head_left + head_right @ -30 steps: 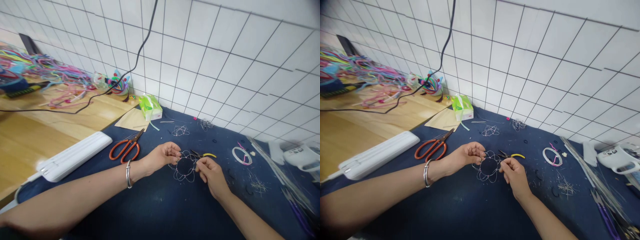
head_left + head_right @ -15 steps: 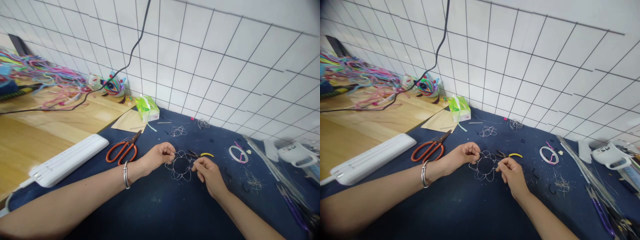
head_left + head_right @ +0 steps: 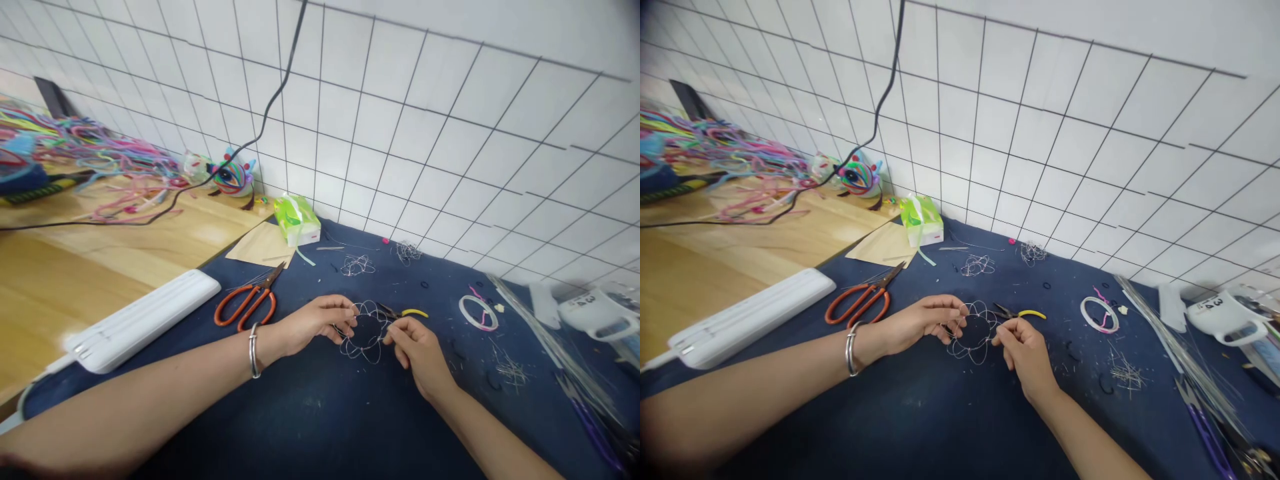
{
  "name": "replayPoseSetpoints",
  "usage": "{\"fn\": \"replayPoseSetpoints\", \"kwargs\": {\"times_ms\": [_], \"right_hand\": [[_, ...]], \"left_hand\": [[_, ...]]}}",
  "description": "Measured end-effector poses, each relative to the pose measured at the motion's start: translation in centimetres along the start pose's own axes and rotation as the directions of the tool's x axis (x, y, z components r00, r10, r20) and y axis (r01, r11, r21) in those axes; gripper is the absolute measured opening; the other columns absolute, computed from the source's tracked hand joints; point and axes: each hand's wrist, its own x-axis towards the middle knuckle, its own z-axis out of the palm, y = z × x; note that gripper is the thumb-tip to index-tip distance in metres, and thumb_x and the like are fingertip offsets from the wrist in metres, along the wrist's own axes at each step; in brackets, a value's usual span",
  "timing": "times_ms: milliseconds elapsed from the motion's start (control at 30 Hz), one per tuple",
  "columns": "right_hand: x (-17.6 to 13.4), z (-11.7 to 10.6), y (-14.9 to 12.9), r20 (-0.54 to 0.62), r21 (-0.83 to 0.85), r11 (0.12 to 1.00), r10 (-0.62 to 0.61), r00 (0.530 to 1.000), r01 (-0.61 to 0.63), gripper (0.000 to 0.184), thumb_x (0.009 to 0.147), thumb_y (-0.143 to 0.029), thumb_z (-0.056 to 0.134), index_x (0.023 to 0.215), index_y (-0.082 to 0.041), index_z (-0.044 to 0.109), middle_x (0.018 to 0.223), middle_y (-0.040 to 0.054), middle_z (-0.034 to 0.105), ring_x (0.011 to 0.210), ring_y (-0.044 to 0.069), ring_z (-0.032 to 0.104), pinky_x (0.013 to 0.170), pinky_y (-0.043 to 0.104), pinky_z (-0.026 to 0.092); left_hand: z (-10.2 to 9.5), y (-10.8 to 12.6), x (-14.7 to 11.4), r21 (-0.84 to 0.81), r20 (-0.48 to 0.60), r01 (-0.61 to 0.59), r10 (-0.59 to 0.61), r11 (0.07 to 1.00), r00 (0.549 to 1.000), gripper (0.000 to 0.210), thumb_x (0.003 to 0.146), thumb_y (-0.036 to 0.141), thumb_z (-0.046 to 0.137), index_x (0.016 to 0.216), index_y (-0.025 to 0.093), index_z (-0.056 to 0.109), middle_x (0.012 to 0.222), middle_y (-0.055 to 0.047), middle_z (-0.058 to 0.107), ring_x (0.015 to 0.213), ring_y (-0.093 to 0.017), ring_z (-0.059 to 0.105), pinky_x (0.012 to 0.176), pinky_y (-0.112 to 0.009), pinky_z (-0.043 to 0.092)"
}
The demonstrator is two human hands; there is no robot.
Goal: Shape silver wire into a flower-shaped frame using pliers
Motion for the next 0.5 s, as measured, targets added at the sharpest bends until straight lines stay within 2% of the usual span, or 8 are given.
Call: {"fn": "replayPoseSetpoints", "kwargs": {"times_ms": [200,500], "right_hand": [[0.15,0.06,0.09,-0.005,-0.015,1.000,0.000,1.000,0.000,0.020,0.083,-0.036,0.052,0.077,-0.017,0.054,0.074,0.0011,0.062,0.039,0.003,0.035,0.042,0.022,0.024],[0.01,0.14,-0.41,-0.001,-0.009,1.000,0.006,1.000,-0.006,0.021,0.082,-0.037,0.053,0.076,-0.017,0.054,0.074,0.0018,0.063,0.038,0.003,0.034,0.042,0.023,0.024]], "left_hand": [[0.16,0.05,-0.05,0.020,0.029,0.000,0.000,1.000,1.000,0.025,0.074,0.024,0.062,0.096,0.015,0.057,0.091,-0.008,0.061,0.079,-0.018,0.061,0.068,-0.031,0.047],[0.04,-0.63,0.27,0.006,0.022,-0.041,0.041,0.999,0.999,0.023,0.075,0.021,0.060,0.096,0.014,0.056,0.091,-0.007,0.061,0.078,-0.016,0.061,0.070,-0.031,0.047]]}}
